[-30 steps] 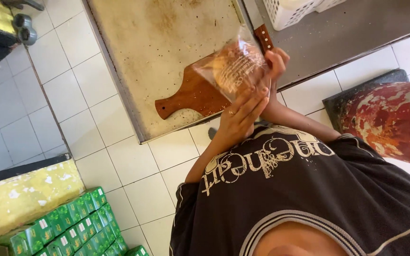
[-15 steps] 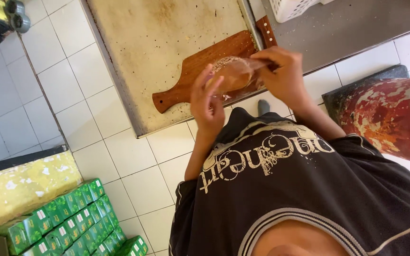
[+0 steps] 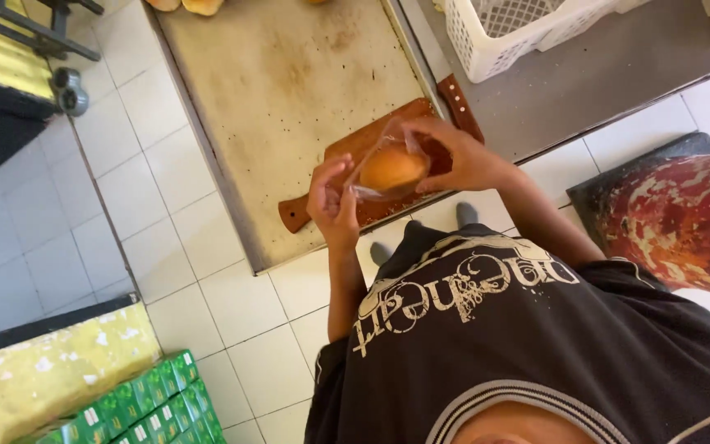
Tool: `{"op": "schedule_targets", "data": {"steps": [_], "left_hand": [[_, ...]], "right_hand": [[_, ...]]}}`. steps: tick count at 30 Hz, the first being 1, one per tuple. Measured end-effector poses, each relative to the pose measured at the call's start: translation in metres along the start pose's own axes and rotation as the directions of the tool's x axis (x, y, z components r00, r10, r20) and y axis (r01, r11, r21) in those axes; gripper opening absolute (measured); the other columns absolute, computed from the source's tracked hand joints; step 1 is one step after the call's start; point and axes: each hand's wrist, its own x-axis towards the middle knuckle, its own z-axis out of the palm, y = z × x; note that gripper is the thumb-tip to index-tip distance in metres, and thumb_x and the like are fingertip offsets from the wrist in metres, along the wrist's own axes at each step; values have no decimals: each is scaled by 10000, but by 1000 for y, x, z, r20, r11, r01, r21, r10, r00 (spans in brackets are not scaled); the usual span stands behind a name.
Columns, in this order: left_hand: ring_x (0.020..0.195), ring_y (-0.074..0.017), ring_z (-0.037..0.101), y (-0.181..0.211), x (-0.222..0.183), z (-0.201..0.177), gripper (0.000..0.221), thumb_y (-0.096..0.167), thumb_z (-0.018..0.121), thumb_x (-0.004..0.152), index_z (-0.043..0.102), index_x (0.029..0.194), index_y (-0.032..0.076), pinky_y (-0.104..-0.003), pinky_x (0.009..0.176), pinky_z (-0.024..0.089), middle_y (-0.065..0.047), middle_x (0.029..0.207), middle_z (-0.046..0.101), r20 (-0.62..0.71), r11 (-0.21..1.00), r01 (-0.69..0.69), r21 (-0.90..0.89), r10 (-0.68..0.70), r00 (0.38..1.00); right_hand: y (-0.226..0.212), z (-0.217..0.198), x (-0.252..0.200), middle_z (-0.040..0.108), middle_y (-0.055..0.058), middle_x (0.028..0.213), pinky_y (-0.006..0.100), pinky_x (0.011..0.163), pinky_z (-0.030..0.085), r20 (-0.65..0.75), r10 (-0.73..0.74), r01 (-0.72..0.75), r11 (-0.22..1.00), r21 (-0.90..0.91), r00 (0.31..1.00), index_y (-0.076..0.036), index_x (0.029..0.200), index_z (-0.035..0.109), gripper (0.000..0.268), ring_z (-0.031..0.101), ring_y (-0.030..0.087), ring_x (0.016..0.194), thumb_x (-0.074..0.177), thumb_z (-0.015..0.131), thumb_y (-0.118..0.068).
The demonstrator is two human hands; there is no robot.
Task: The person slices a sesame bun in half using a knife and then places it into a clear plastic bag.
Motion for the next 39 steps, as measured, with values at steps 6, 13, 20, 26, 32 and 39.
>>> {"op": "schedule_targets", "data": {"steps": [6,13,20,26,32,39], "left_hand": [[1344,-256,545,22,10,-6,730,284,807,819,539,1456,48,-340,1126,467,-125,1460,558,196,836,-296,462,229,954],[1349,-309,575,-20,2,-3,623,346,793,968,575,1435,-4,-413,1160,461,-181,1465,580,322,988,-15,151,-35,946],[992,-209,699,-16,-13,14,344,216,513,1071,713,1204,-30,-315,894,562,-120,1093,751,194,982,108,155,-137,971],[899,-172,679,-21,-37,28,335,188,513,1083,741,1090,-58,-302,813,549,-118,1004,750,232,949,272,158,-303,924],[915,-218,599,-5,-39,57,390,190,474,1149,747,1033,-63,-334,894,445,-172,1074,726,306,942,300,150,-333,892],[1147,-303,673,-24,-47,76,390,219,438,1124,703,1042,-55,-403,1031,510,-212,1187,720,136,913,348,-212,-325,936]], "right_hand": [[1,20,4,533,190,1432,440,1125,404,21,-91,92,994,-51,996,-31,1452,491,883,499,352,1352,725,928,-278],[-6,29,3,537,151,1352,397,1049,500,-8,-81,80,965,251,997,-50,1408,572,580,568,281,1249,895,772,-232],[13,38,-31,616,122,1270,365,1031,484,-92,39,-7,944,331,995,-27,1336,618,350,596,227,1188,1067,510,-223],[34,7,-69,675,105,1177,342,977,517,-37,-35,49,857,514,999,-7,1167,694,211,642,212,1107,983,732,-105],[27,-15,-68,641,111,1169,328,813,566,177,-231,-108,283,953,957,22,1230,663,383,648,188,979,891,800,-94],[59,-32,-90,657,107,1148,348,972,539,-16,-245,151,543,826,969,3,1251,695,348,632,177,1034,932,813,-68]]}}
